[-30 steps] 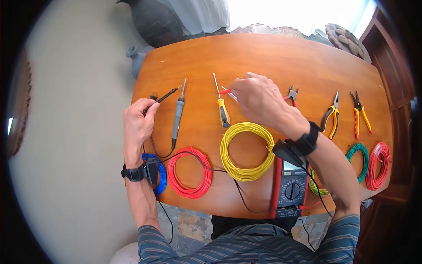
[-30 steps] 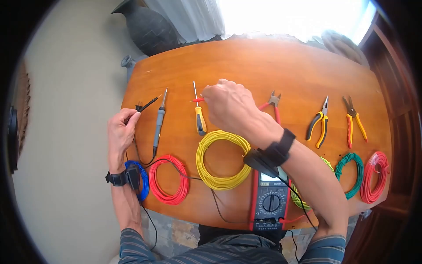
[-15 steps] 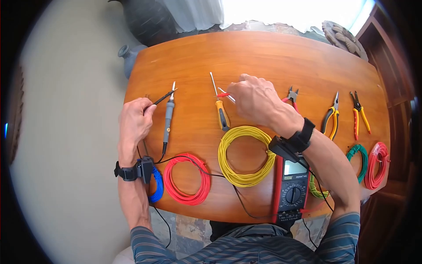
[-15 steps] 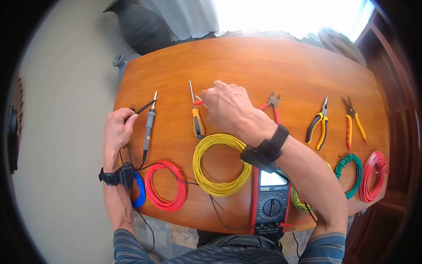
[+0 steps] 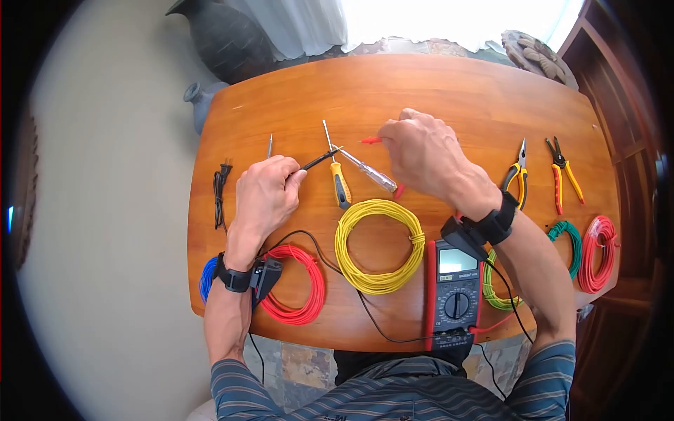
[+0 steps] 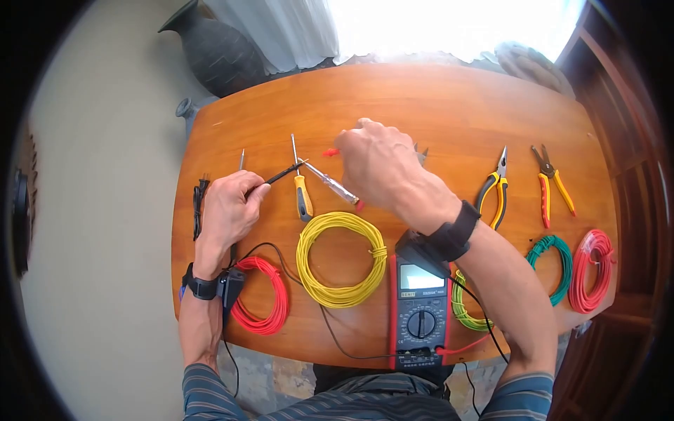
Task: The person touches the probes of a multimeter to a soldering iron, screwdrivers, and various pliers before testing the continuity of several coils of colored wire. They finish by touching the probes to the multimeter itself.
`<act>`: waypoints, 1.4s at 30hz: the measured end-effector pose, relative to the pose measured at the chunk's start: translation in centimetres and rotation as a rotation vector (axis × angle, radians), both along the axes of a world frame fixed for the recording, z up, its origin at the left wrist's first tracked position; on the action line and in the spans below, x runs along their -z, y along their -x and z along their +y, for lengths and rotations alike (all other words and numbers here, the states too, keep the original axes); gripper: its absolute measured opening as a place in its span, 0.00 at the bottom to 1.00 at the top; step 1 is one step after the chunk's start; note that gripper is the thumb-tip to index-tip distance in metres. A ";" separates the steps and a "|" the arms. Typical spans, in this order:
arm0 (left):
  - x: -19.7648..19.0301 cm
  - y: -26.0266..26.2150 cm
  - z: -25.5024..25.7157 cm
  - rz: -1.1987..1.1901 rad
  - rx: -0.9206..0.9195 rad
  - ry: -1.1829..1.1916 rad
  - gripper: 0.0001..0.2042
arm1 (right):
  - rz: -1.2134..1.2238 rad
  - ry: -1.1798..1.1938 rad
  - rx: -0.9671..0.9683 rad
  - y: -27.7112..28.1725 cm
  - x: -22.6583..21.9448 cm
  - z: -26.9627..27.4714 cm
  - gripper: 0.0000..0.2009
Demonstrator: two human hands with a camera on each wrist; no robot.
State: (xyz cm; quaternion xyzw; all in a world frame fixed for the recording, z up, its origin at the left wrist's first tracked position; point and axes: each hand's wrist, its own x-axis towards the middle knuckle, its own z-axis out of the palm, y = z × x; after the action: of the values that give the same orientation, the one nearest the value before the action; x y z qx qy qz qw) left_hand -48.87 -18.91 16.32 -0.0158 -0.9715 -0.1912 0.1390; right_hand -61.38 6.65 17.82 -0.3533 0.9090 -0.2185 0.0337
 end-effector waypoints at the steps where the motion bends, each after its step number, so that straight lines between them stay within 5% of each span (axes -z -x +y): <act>1: -0.1 0.0 0.2 -0.009 -0.028 0.023 0.05 | 0.041 0.003 0.014 0.2 -0.1 0.4 0.08; 24: -2.0 -1.1 3.2 0.031 0.010 0.015 0.05 | -0.066 -0.107 0.296 1.2 0.4 10.9 0.09; 33: -1.2 1.7 7.5 -0.031 -0.026 -0.213 0.10 | 0.109 0.079 0.290 -0.3 0.2 10.9 0.05; 42: 0.8 5.2 10.2 -0.126 0.006 0.142 0.10 | 0.032 0.184 0.445 -2.0 -3.7 15.4 0.08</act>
State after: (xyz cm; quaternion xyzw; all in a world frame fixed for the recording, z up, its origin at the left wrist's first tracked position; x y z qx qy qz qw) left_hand -54.04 -8.69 15.52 -0.0162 -0.9894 -0.1231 0.0754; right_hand -59.43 22.06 21.52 -0.1491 0.9412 -0.2968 -0.0618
